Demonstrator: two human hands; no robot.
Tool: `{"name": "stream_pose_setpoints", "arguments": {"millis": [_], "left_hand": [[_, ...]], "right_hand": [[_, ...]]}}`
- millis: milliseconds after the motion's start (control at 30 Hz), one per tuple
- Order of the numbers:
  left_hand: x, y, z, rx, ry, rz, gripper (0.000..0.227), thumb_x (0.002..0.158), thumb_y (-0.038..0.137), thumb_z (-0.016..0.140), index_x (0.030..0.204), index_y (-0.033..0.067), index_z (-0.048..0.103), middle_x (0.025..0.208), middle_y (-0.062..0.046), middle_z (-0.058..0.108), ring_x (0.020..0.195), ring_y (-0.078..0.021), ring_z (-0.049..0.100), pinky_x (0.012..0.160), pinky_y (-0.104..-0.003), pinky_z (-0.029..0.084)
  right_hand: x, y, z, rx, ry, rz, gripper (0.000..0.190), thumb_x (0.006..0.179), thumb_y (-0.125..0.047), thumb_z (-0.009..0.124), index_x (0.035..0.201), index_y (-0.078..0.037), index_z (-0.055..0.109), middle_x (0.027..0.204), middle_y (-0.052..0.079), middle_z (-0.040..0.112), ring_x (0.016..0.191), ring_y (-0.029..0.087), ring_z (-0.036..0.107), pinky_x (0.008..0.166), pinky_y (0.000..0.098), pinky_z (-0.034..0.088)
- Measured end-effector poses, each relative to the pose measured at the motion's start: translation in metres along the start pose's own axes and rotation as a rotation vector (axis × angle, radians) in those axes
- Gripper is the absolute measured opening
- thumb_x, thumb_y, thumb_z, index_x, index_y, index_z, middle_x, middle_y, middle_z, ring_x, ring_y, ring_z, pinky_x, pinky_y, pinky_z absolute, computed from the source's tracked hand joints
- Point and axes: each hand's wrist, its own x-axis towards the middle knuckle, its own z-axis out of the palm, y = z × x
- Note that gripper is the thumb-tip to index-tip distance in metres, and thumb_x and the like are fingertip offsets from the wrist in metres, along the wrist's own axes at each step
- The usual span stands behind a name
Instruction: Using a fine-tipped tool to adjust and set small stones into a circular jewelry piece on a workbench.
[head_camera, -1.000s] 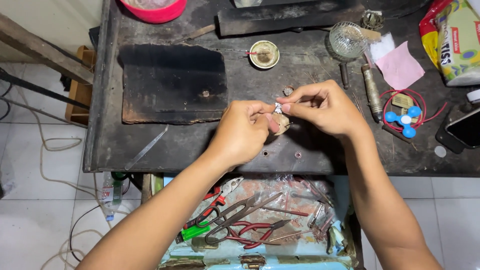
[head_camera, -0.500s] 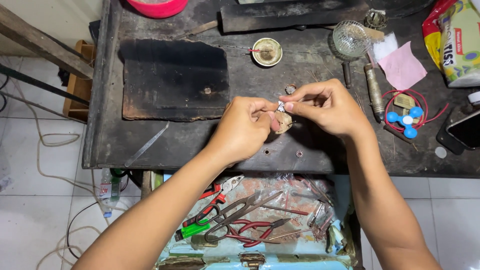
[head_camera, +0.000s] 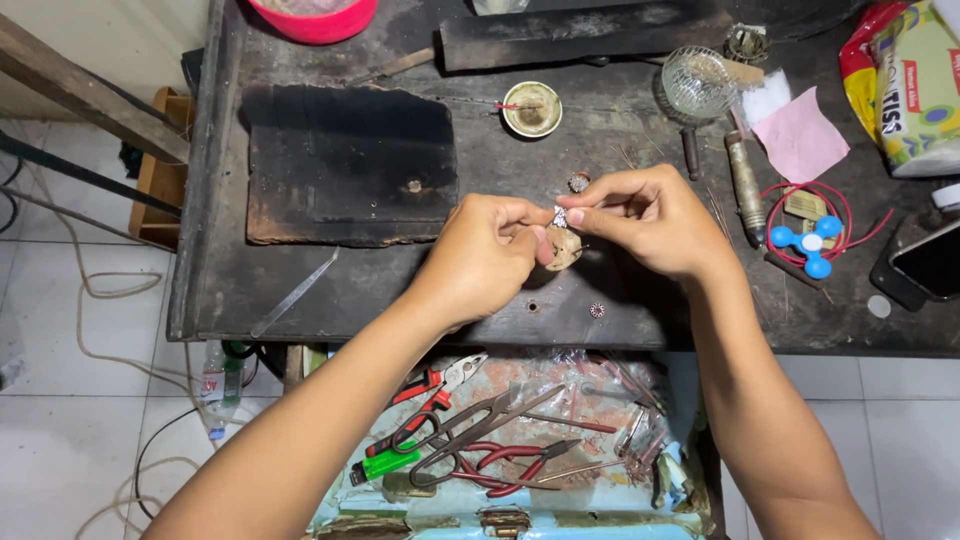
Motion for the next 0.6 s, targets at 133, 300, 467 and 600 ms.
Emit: {"name": "stream_pose_setpoints", "arguments": {"millis": [133,300,467,600], "left_hand": [[-0.0011,0.0031,-0.0004,-0.011,-0.009,-0.006,0.025,0.092,0.007,0.059,0.109,0.004,0.078,0.072,-0.006,0.076,0.068,-0.008,0.071,0.067,-0.024,0.057],[-0.0027,0.0073,-0.0009,0.023,0.01,-0.005,0.024,0.091,0.008,0.06,0.105,0.0082,0.079,0.069,-0.003,0.075,0.067,-0.0075,0.072,0.068,-0.024,0.058],[-0.0025,0.0081,-0.0009,0.051,0.016,0.006,0.024,0.09,0.008,0.06,0.103,0.0103,0.08,0.068,-0.003,0.076,0.067,-0.0085,0.073,0.068,-0.024,0.059],[-0.0021,0.0044,0.0003,0.038,0.026,0.021,0.024,0.09,0.007,0.06,0.104,0.0087,0.08,0.068,-0.005,0.076,0.064,-0.0083,0.072,0.067,-0.024,0.058]], "right_hand": [[-0.0002,-0.0034,0.0029,-0.002,0.009,-0.007,0.015,0.087,0.004,0.079,0.101,0.003,0.076,0.081,0.014,0.075,0.081,0.013,0.072,0.069,0.0308,0.064],[0.0008,0.0009,0.002,-0.003,0.014,-0.017,0.015,0.087,0.002,0.079,0.102,0.002,0.077,0.081,0.013,0.074,0.081,0.012,0.071,0.068,0.0295,0.063],[0.0006,0.0017,0.0018,-0.008,0.018,-0.024,0.015,0.087,0.002,0.08,0.101,0.002,0.076,0.08,0.014,0.075,0.08,0.013,0.072,0.067,0.0297,0.063],[0.0002,0.0049,0.0024,0.003,0.03,-0.023,0.015,0.087,0.003,0.079,0.102,0.002,0.076,0.081,0.015,0.075,0.081,0.014,0.072,0.069,0.0294,0.064]]}}
